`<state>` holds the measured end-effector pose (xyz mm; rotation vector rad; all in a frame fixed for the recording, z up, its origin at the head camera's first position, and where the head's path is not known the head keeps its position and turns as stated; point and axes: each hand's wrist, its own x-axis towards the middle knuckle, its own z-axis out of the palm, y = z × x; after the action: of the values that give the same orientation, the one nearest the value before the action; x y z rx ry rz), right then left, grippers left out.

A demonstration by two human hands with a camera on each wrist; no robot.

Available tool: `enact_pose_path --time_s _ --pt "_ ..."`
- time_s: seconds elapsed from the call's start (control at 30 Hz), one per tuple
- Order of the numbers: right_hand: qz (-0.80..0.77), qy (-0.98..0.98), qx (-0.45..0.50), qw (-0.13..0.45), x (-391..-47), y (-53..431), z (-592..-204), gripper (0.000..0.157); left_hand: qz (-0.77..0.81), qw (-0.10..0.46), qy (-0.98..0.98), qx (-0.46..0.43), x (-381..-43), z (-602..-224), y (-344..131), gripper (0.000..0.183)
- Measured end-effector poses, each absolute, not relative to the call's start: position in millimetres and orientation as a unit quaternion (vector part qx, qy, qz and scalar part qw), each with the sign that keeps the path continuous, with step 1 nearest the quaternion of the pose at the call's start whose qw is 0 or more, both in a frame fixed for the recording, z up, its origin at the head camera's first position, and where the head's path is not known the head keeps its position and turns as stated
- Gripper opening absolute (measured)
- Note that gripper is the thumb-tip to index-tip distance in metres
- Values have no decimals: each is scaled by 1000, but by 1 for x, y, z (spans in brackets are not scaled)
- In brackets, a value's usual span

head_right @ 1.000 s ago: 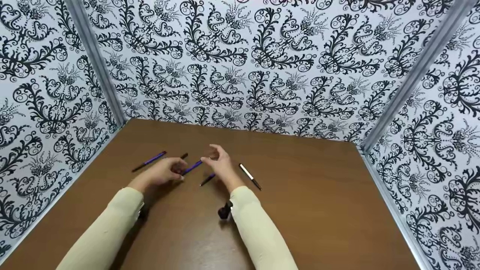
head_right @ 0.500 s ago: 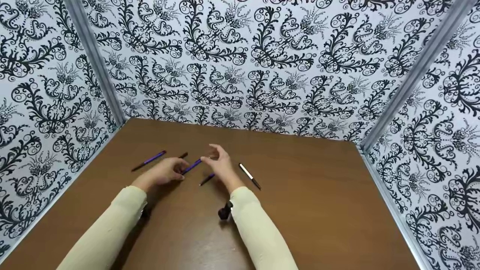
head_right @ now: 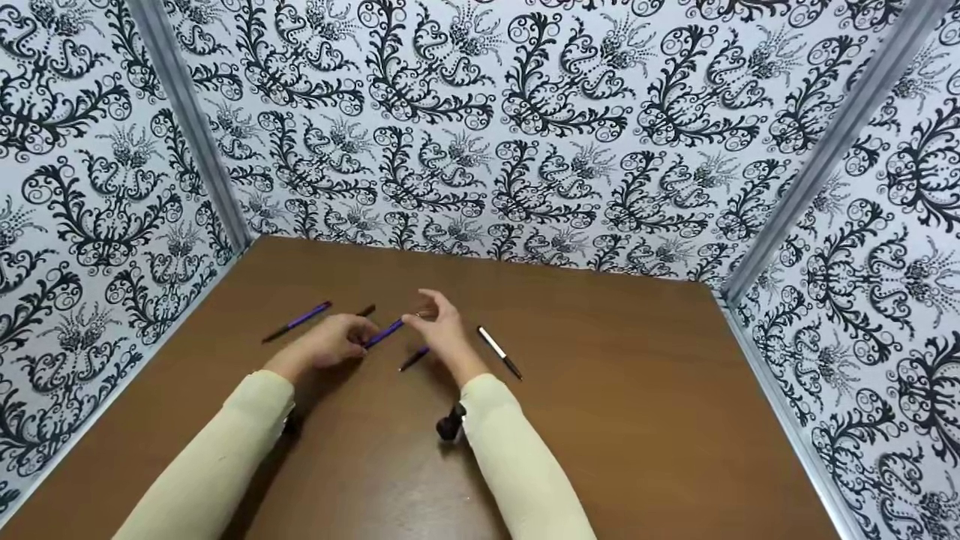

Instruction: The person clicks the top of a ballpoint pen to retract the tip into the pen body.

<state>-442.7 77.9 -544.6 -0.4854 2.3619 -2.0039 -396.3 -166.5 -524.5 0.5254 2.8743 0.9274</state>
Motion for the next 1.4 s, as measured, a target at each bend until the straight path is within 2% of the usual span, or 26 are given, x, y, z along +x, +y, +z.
enact_pose_path --time_s 0.33,0.63,0.97,1.4 --pt "-638 754 -159 1 -442 80 -542 59 318 23 930 182 -398 -525 -168 34" --pt "-645 749 -152 22 -438 86 -538 57 371 43 914 157 -400 -527 -165 36" --pt "-644 751 -144 0 -438 94 -531 58 448 28 876 176 -397 -523 -156 37" --pt "-645 752 -136 -3 -428 106 -517 57 526 46 828 188 -392 -519 -138 37"
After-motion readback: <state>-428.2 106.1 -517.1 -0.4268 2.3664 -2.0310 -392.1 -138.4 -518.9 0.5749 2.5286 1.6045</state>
